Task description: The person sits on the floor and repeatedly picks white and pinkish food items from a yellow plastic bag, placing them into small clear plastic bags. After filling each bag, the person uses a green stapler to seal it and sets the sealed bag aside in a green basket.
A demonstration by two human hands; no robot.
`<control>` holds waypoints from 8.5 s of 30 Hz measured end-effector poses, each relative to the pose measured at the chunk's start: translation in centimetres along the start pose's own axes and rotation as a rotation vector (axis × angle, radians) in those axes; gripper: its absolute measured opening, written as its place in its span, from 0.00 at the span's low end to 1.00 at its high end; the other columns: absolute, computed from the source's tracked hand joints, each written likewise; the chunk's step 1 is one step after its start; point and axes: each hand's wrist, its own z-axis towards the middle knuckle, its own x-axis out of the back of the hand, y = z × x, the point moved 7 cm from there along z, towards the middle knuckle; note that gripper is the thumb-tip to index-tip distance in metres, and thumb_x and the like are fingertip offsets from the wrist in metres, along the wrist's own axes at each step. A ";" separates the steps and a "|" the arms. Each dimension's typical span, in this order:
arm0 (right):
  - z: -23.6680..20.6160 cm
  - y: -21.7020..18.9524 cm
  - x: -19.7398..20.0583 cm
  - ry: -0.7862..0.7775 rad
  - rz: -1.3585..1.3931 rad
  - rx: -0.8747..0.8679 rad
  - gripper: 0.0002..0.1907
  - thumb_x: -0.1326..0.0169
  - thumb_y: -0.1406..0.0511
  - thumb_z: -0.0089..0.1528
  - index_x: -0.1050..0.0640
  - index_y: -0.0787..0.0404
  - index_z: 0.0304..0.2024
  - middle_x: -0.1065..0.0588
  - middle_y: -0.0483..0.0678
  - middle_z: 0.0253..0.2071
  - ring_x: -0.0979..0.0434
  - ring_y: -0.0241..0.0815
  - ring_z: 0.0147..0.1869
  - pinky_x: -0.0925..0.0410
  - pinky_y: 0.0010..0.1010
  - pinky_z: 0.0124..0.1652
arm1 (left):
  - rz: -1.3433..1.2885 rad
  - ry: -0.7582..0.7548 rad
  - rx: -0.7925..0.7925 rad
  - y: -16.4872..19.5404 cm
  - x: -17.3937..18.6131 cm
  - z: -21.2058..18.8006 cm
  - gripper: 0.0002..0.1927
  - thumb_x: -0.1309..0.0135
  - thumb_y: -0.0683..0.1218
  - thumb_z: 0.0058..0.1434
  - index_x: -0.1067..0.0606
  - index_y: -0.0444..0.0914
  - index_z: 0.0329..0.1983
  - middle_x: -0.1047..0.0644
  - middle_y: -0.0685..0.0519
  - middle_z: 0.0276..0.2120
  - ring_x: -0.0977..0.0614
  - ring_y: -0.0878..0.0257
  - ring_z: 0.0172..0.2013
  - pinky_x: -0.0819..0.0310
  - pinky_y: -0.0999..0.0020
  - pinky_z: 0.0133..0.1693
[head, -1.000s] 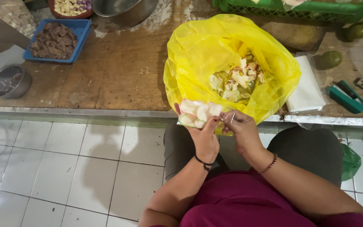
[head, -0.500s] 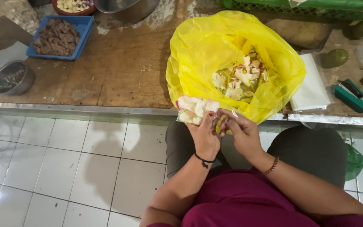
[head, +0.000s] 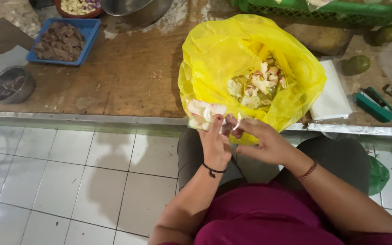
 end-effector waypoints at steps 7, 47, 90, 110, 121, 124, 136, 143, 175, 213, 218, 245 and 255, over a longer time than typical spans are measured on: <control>0.0 1.2 1.6 0.192 -0.099 -0.277 0.16 0.45 0.67 0.65 0.18 0.57 0.56 0.22 0.48 0.33 0.21 0.37 0.33 0.28 0.28 0.35 | -0.153 -0.145 0.139 -1.5 -0.1 -0.4 0.38 0.43 0.48 0.68 0.48 0.38 0.76 0.33 0.44 0.66 0.28 0.49 0.63 0.27 0.58 0.55; 8.3 -3.5 13.3 0.226 -0.621 -0.096 0.06 0.39 0.63 0.64 0.17 0.55 0.41 0.20 0.47 0.38 0.20 0.47 0.38 0.29 0.39 0.38 | 0.433 -0.573 0.336 2.9 0.2 0.5 0.21 0.49 0.36 0.61 0.30 0.32 0.58 0.21 0.45 0.45 0.18 0.54 0.47 0.22 0.57 0.51; -4.3 6.0 16.8 0.281 -0.010 -0.608 0.07 0.42 0.72 0.62 0.18 0.64 0.42 0.18 0.43 0.37 0.20 0.27 0.40 0.28 0.19 0.36 | 1.435 -0.974 -0.262 -3.8 -10.9 4.4 0.31 0.37 0.55 0.57 0.27 0.36 0.60 0.20 0.39 0.50 0.18 0.43 0.49 0.24 0.54 0.49; -6.3 12.4 14.1 0.278 0.220 -0.997 0.10 0.40 0.68 0.64 0.15 0.63 0.46 0.21 0.43 0.33 0.36 0.29 0.27 0.42 0.23 0.25 | 1.392 -0.987 -0.055 -5.0 -10.6 4.4 0.32 0.35 0.58 0.55 0.27 0.38 0.58 0.18 0.42 0.44 0.16 0.45 0.45 0.22 0.55 0.45; -4.1 9.7 12.7 0.387 0.027 -0.822 0.06 0.39 0.69 0.61 0.22 0.64 0.39 0.18 0.42 0.31 0.23 0.25 0.34 0.32 0.19 0.32 | 1.354 -0.931 0.012 -5.2 -10.2 4.8 0.41 0.32 0.63 0.47 0.28 0.37 0.60 0.18 0.41 0.47 0.17 0.46 0.48 0.22 0.57 0.47; -4.2 9.3 12.5 0.378 0.021 -0.893 0.04 0.38 0.69 0.62 0.20 0.64 0.38 0.20 0.46 0.28 0.28 0.29 0.30 0.36 0.23 0.29 | 1.422 -0.931 0.001 -5.3 -10.2 5.1 0.44 0.31 0.67 0.44 0.27 0.37 0.58 0.18 0.42 0.47 0.17 0.46 0.48 0.23 0.57 0.47; -2.6 7.8 11.1 0.317 -0.335 -0.727 0.09 0.34 0.63 0.58 0.17 0.60 0.38 0.18 0.46 0.28 0.21 0.32 0.27 0.30 0.26 0.30 | 1.451 -0.892 0.188 -5.4 -10.1 5.5 0.39 0.33 0.64 0.46 0.26 0.39 0.56 0.18 0.44 0.40 0.14 0.48 0.36 0.20 0.58 0.40; -2.9 10.0 10.3 0.367 -0.282 -0.726 0.10 0.36 0.63 0.61 0.20 0.63 0.40 0.20 0.46 0.29 0.23 0.32 0.29 0.31 0.26 0.31 | 1.188 -1.011 -0.094 -6.5 -9.6 7.0 0.27 0.39 0.55 0.62 0.27 0.37 0.60 0.19 0.41 0.49 0.17 0.48 0.49 0.24 0.59 0.50; -0.7 10.9 8.7 0.009 -0.030 -0.512 0.19 0.46 0.69 0.65 0.19 0.55 0.59 0.24 0.48 0.37 0.24 0.39 0.42 0.31 0.28 0.45 | 1.198 -0.894 0.160 -6.9 -7.4 9.0 0.44 0.26 0.51 0.41 0.30 0.36 0.61 0.20 0.47 0.49 0.19 0.58 0.51 0.25 0.66 0.52; 2.9 14.1 10.2 0.055 -0.464 -0.690 0.18 0.39 0.62 0.58 0.21 0.56 0.51 0.19 0.50 0.36 0.20 0.52 0.40 0.28 0.43 0.40 | 0.557 -0.524 -0.076 4.4 -4.9 11.0 0.28 0.30 0.33 0.49 0.31 0.35 0.50 0.21 0.50 0.44 0.16 0.60 0.49 0.18 0.63 0.51; 5.3 11.3 6.0 0.053 -0.781 -0.116 0.06 0.39 0.65 0.58 0.18 0.53 0.38 0.20 0.45 0.52 0.21 0.47 0.52 0.29 0.41 0.47 | 0.673 -0.521 -0.123 4.0 -5.8 10.9 0.26 0.31 0.33 0.49 0.30 0.35 0.48 0.21 0.51 0.43 0.19 0.64 0.45 0.21 0.67 0.50; -1.3 3.0 15.8 0.113 -0.116 -0.247 0.14 0.39 0.74 0.58 0.22 0.62 0.46 0.21 0.50 0.50 0.21 0.43 0.57 0.29 0.32 0.55 | 1.346 -1.060 -0.220 -0.3 -11.0 6.4 0.35 0.30 0.59 0.46 0.27 0.37 0.51 0.20 0.41 0.41 0.18 0.43 0.43 0.23 0.54 0.42; -2.2 5.8 13.4 -0.221 0.052 -0.654 0.12 0.42 0.69 0.61 0.19 0.59 0.47 0.18 0.45 0.44 0.15 0.38 0.43 0.23 0.29 0.42 | 1.462 -1.218 -0.120 -3.1 -10.8 4.9 0.33 0.30 0.58 0.45 0.27 0.40 0.50 0.19 0.44 0.38 0.19 0.42 0.40 0.26 0.50 0.39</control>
